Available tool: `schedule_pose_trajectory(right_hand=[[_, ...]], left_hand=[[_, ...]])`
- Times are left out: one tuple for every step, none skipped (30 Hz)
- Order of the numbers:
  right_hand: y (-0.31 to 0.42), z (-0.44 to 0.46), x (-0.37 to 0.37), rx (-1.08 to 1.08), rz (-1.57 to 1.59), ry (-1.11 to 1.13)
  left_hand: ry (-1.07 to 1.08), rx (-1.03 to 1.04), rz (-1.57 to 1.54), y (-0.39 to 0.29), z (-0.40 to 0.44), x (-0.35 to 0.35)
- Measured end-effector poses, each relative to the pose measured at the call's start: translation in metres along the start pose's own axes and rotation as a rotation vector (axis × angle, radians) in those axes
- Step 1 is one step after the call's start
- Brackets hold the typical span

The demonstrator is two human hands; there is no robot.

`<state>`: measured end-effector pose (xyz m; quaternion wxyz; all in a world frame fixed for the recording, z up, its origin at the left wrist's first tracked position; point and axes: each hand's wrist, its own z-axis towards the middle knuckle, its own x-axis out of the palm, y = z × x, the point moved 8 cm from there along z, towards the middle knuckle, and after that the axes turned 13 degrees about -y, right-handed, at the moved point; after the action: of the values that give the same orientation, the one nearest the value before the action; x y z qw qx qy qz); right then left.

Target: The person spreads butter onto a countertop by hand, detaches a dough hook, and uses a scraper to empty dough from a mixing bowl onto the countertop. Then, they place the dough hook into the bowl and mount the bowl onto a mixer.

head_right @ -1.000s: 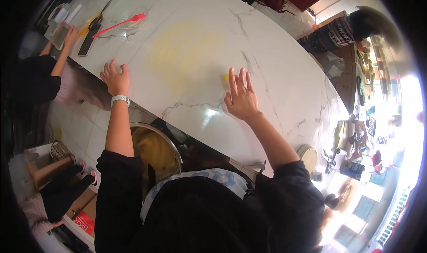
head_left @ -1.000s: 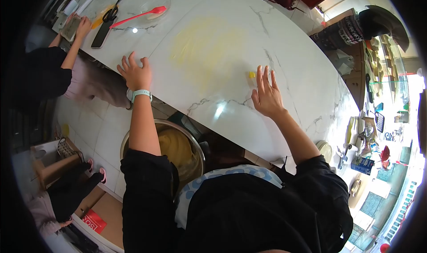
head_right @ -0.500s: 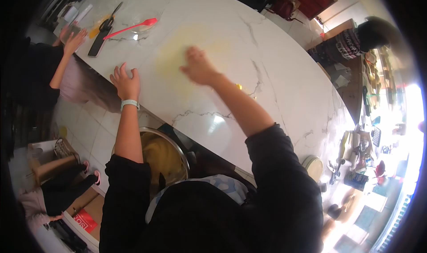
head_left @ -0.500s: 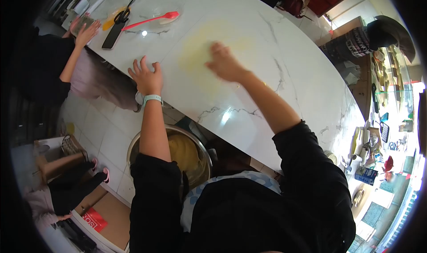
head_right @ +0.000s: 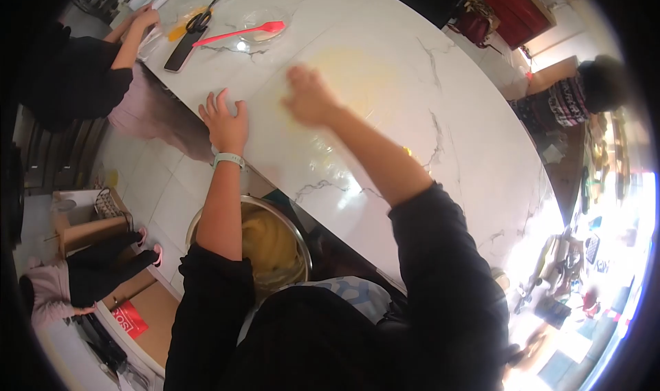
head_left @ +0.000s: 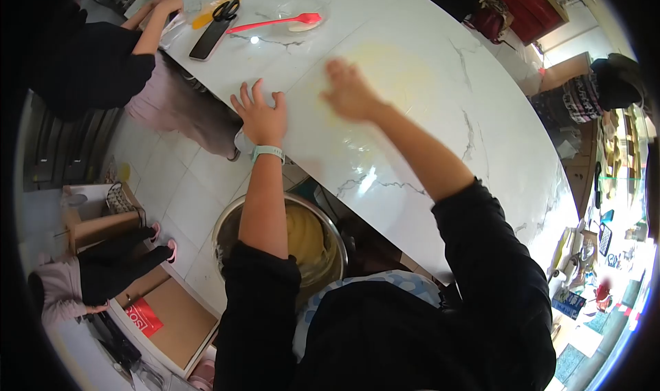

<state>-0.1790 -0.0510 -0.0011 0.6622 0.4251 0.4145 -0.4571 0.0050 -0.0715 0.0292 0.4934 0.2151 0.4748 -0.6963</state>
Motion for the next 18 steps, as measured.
schedule_pose_trajectory(right_hand=[[0.042, -0.028, -0.007, -0.141, 0.093, -0.023], [0.074, -0.044, -0.019, -0.281, 0.183, -0.052], [0.071, -0.039, -0.022, -0.294, 0.168, -0.024], [0.055, -0.035, -0.026, -0.305, 0.151, 0.007], [0.037, -0.029, -0.029, -0.313, 0.131, 0.04], [-0.002, -0.011, -0.03, -0.214, 0.128, -0.043], [-0.043, 0.008, -0.026, -0.091, 0.02, 0.021], [-0.088, 0.016, -0.019, 0.009, -0.092, -0.029], [-0.11, 0.013, -0.038, 0.154, -0.054, 0.009], [-0.132, 0.002, -0.044, 0.242, -0.059, -0.022], [-0.153, -0.014, -0.046, 0.33, -0.064, -0.044], [-0.163, -0.04, -0.052, 0.388, -0.103, -0.077], [-0.162, -0.068, -0.061, 0.443, -0.148, -0.111], [-0.148, -0.098, -0.062, 0.498, -0.195, -0.039], [-0.125, -0.129, -0.067, 0.551, -0.243, 0.032], [-0.087, -0.149, -0.068, 0.522, -0.252, 0.152], [-0.045, -0.166, -0.07, 0.444, -0.256, 0.192], [-0.014, -0.171, -0.08, 0.376, -0.222, 0.259]], left_hand=[[-0.004, -0.004, 0.006, 0.0, -0.002, -0.001], [-0.011, -0.004, 0.011, -0.001, -0.001, -0.001], [-0.019, -0.003, 0.012, -0.001, 0.001, -0.001], [-0.027, -0.001, 0.018, 0.0, 0.001, -0.001], [-0.032, 0.002, 0.021, 0.0, 0.001, -0.001], [-0.034, 0.007, 0.017, -0.003, -0.001, 0.0], [-0.034, 0.02, 0.013, -0.002, -0.005, 0.0], [-0.04, 0.035, 0.007, 0.0, -0.005, 0.001], [-0.052, 0.052, 0.001, 0.0, -0.002, 0.002], [-0.067, 0.063, -0.01, -0.002, 0.002, 0.001], [-0.074, 0.069, -0.02, -0.002, 0.001, 0.0], [-0.074, 0.071, -0.029, -0.001, -0.003, 0.0], [-0.061, 0.069, -0.014, -0.001, -0.004, -0.001], [-0.047, 0.069, -0.002, -0.002, -0.003, -0.002], [-0.037, 0.067, 0.007, -0.003, -0.003, 0.0], [-0.036, 0.06, 0.0, -0.004, -0.003, 0.002], [-0.037, 0.056, -0.001, -0.002, -0.002, 0.003], [-0.04, 0.054, 0.002, -0.001, -0.001, 0.002]])
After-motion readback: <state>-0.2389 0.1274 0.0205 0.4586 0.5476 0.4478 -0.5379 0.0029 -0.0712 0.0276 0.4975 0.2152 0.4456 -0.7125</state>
